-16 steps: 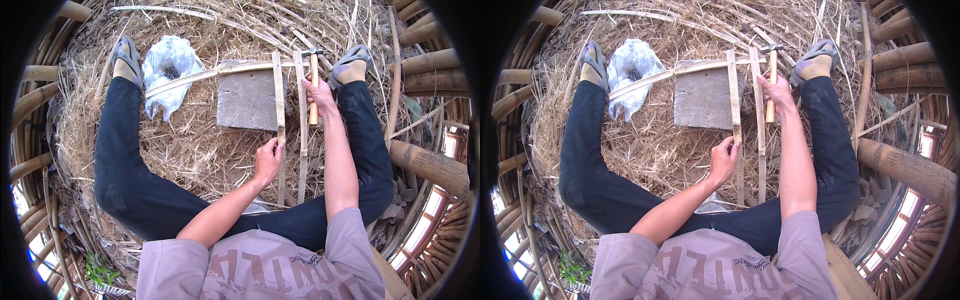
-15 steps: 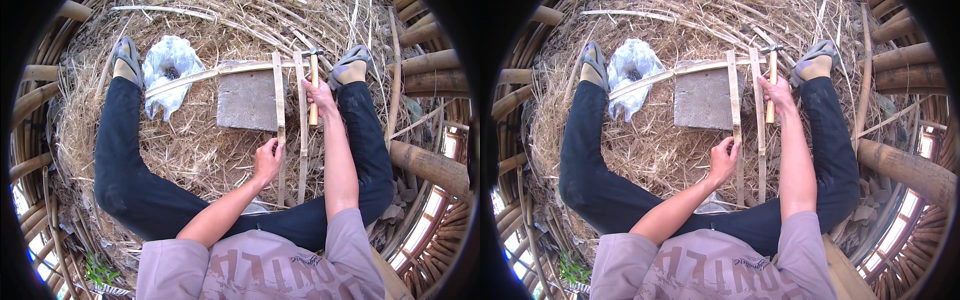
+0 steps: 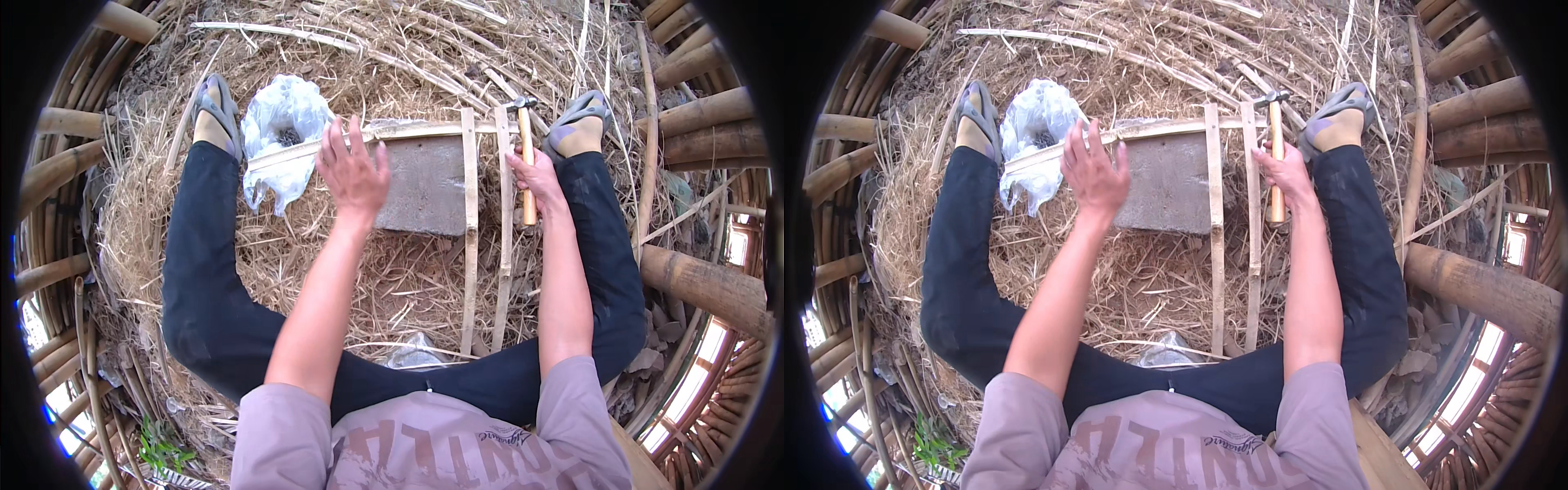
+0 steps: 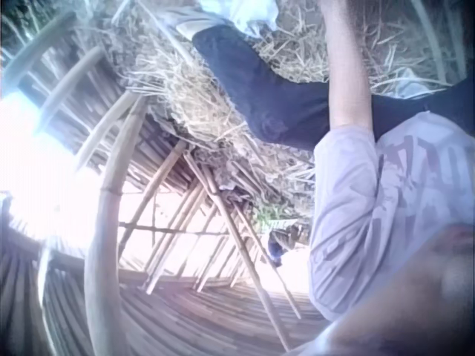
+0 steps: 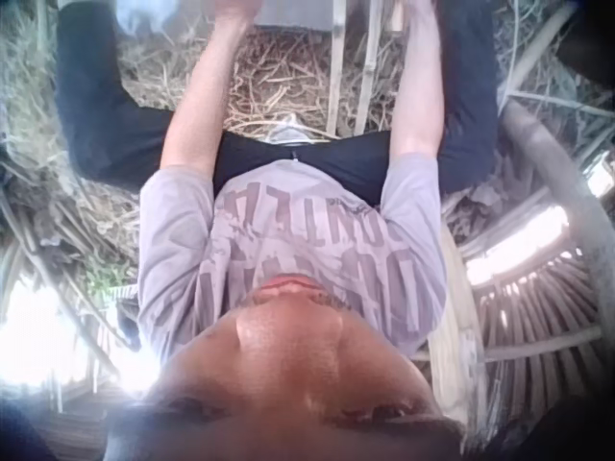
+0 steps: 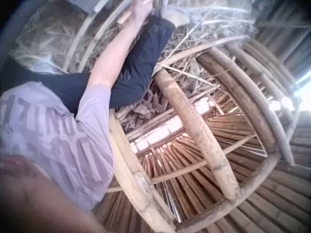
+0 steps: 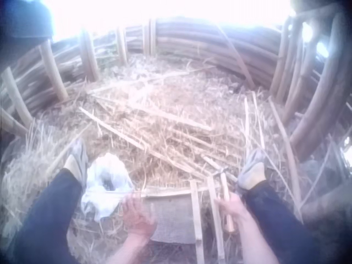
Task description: The person constructs a bamboo structure by positioning bamboo strips, grabbing a nail from a bag, and hammering the nail into the bamboo strips with a hammer.
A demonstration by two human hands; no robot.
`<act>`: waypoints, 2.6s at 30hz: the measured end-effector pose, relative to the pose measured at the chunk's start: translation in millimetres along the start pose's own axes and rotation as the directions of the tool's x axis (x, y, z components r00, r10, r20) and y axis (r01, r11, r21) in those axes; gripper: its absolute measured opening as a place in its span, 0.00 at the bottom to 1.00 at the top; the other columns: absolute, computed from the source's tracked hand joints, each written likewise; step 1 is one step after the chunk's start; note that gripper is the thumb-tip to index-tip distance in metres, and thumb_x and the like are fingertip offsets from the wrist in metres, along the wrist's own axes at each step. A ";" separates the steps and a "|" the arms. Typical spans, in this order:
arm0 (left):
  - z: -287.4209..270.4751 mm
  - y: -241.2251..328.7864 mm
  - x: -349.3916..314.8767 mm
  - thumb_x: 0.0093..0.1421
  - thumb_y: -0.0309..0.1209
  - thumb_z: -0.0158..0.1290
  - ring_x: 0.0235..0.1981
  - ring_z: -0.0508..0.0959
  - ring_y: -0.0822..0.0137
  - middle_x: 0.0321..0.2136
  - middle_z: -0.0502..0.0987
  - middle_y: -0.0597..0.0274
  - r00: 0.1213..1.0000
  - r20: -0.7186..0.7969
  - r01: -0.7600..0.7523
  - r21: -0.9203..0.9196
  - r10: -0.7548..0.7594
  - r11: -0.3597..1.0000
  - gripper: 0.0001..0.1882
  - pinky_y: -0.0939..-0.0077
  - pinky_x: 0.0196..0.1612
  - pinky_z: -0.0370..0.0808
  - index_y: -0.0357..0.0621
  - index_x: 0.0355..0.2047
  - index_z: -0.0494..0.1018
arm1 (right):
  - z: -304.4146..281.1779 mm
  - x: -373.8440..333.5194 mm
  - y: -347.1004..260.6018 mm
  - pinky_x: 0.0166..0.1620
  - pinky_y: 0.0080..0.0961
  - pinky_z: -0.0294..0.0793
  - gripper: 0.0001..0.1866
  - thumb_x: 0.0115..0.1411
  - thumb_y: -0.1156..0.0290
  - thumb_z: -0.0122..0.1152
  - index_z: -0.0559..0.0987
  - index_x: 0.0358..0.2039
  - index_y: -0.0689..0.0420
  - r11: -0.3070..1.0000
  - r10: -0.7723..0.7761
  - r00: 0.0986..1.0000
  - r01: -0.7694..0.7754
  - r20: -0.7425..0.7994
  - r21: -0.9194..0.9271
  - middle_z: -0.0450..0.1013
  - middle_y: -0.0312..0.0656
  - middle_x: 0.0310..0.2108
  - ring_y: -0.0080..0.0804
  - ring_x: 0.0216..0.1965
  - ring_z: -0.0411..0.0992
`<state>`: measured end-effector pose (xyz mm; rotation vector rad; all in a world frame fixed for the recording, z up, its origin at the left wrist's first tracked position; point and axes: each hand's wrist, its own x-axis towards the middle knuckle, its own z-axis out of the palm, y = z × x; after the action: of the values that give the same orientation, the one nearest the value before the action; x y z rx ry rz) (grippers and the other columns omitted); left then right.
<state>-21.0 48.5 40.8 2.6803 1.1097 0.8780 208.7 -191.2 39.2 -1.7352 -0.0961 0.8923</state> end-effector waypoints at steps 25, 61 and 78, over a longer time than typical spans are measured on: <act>10.4 -59.0 1.5 0.68 0.45 0.48 0.36 0.77 0.57 0.31 0.78 0.58 0.928 0.367 -0.051 -0.044 0.063 0.998 0.17 0.54 0.48 0.64 0.47 0.30 0.76 | -10.4 -31.0 -20.4 0.18 0.13 0.62 0.22 0.54 0.64 0.76 0.69 0.39 0.55 0.970 -0.077 0.992 0.051 -0.099 -0.236 0.68 0.29 0.25 0.13 0.18 0.63; -80.8 -72.0 118.0 0.68 0.46 0.48 0.48 0.78 0.46 0.45 0.78 0.45 0.734 0.620 -0.213 -0.178 0.277 0.961 0.25 0.55 0.54 0.73 0.41 0.56 0.70 | 14.0 -184.7 -111.9 0.25 0.14 0.60 0.13 0.62 0.68 0.67 0.72 0.40 0.59 0.808 -0.486 0.868 0.400 -0.105 -0.433 0.63 0.26 0.22 0.11 0.22 0.60; -323.3 -221.9 -283.2 0.68 0.39 0.51 0.65 0.64 0.49 0.61 0.66 0.40 0.701 0.036 0.670 0.310 -0.712 0.675 0.29 0.56 0.66 0.61 0.34 0.64 0.62 | -4.7 -189.7 -79.8 0.14 0.12 0.47 0.25 0.68 0.42 0.53 0.61 0.23 0.45 0.953 -0.195 0.975 0.162 -0.111 -0.255 0.54 0.21 0.15 0.08 0.11 0.51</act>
<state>-495.5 -18.9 106.2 2.1007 2.1215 0.3741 105.9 -257.2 204.8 -1.9762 -0.2797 0.6481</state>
